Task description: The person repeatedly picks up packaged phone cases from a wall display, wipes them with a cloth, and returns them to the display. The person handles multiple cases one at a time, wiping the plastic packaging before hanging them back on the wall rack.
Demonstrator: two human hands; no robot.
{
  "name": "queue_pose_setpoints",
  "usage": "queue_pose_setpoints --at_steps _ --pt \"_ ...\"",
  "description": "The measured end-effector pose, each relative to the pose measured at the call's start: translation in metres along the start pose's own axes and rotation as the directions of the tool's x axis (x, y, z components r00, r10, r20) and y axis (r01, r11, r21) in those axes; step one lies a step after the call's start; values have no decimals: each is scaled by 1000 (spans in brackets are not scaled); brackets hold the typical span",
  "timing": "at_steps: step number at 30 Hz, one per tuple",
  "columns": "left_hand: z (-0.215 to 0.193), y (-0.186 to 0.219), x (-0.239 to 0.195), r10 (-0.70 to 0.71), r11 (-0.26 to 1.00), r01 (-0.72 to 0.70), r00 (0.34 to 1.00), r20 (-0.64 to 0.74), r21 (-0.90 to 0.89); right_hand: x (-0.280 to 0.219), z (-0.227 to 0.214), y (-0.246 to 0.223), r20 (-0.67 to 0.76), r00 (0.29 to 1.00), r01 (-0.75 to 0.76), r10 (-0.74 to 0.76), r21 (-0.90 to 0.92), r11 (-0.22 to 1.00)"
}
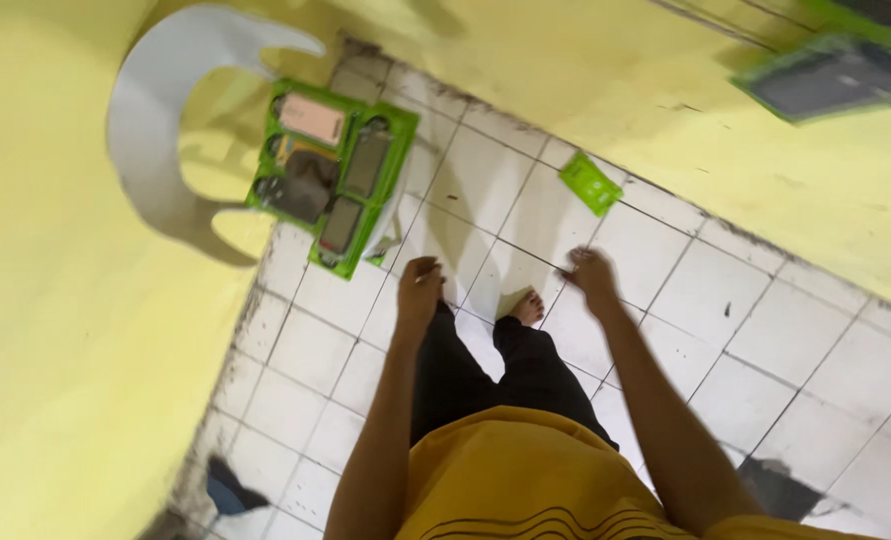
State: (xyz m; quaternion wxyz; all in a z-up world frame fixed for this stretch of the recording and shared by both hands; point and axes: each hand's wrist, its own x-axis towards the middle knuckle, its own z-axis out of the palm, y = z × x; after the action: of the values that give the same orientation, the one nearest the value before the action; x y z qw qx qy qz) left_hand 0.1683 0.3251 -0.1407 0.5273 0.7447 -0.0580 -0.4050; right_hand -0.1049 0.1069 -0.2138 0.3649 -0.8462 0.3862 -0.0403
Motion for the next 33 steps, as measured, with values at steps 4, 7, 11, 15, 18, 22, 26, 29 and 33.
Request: queue_pose_setpoints --at_steps 4,7,11,15,18,22,26,29,33 --pt "-92 -34 3 -38 999 40 982 -183 10 -19 88 -96 564 693 -720 450 583 377" --pt "-130 -51 38 -88 989 56 968 -237 -138 -2 112 -153 631 685 -713 363 479 512" --pt "-162 -69 102 -34 990 -10 950 -310 -139 52 138 -214 651 589 -742 479 200 640" --pt "-191 -60 174 73 997 -72 917 -392 15 145 190 -259 554 777 -466 299 185 866" --pt "-209 -36 233 335 904 -156 838 -431 399 221 239 -279 577 763 -511 292 261 819" --pt "-232 -15 302 285 809 10 868 -407 587 260 290 -298 616 715 -646 329 404 647" --pt "-244 -16 344 184 817 67 911 -369 573 270 307 -319 656 645 -740 393 405 537" --pt "-253 -18 339 135 871 60 925 -354 488 271 304 -342 676 612 -764 411 371 527" --pt "-260 11 289 151 984 -113 939 -310 138 285 292 -374 712 595 -803 372 550 232"
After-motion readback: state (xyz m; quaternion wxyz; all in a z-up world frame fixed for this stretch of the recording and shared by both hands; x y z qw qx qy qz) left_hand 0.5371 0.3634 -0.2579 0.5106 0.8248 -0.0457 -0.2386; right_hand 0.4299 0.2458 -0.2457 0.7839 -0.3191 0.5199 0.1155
